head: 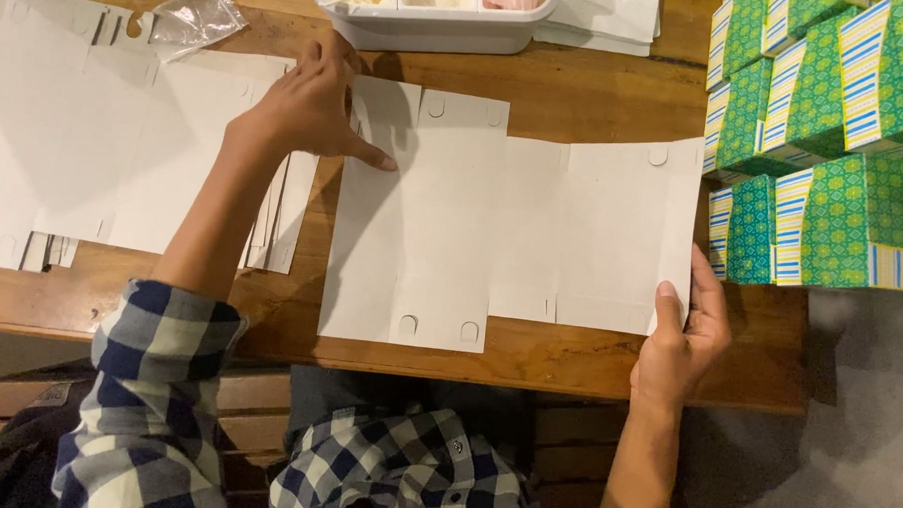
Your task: The person folds flat white cardboard pieces along pre-scored lines and applies patterned tape to the edges to form small boxes. They smooth the tape and fold flaps to secure the structure, working one piece at a time on a wooden table.
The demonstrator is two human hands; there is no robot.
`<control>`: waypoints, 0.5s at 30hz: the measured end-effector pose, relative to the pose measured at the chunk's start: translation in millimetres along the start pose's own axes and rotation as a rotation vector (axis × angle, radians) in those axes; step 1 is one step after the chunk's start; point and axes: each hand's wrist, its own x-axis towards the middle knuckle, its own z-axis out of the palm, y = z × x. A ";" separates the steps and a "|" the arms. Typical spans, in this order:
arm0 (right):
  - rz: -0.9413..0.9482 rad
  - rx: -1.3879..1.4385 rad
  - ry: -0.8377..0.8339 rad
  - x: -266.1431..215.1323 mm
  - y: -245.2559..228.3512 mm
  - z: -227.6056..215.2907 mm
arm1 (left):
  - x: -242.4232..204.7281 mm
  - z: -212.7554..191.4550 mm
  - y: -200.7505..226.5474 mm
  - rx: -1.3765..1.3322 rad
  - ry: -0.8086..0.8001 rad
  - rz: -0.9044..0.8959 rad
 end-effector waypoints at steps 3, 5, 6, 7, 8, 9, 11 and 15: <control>-0.020 -0.045 -0.001 -1.7 -8.0 2.8 | -14.0 1.7 5.1 -0.049 0.020 0.089; -0.024 -0.031 0.001 -0.4 -3.9 2.4 | -22.0 8.9 2.3 -0.145 0.045 0.119; -0.030 -0.016 0.003 0.0 -2.1 1.8 | -26.1 12.6 1.2 -0.241 0.071 0.149; -0.030 -0.018 0.008 0.1 -0.9 1.3 | -27.7 13.3 0.2 -0.241 0.068 0.153; -0.023 -0.009 0.011 0.3 0.2 0.6 | -29.5 14.1 -0.6 -0.170 0.122 0.184; -0.017 0.001 0.014 0.4 1.2 -0.3 | -31.4 14.9 -1.2 -0.100 0.175 0.216; -0.023 0.002 0.014 1.0 4.2 -1.1 | -28.6 10.6 -3.0 -0.026 0.129 0.195; -0.026 -0.013 0.011 0.0 2.9 -0.7 | -19.0 6.3 -10.5 0.081 0.086 0.190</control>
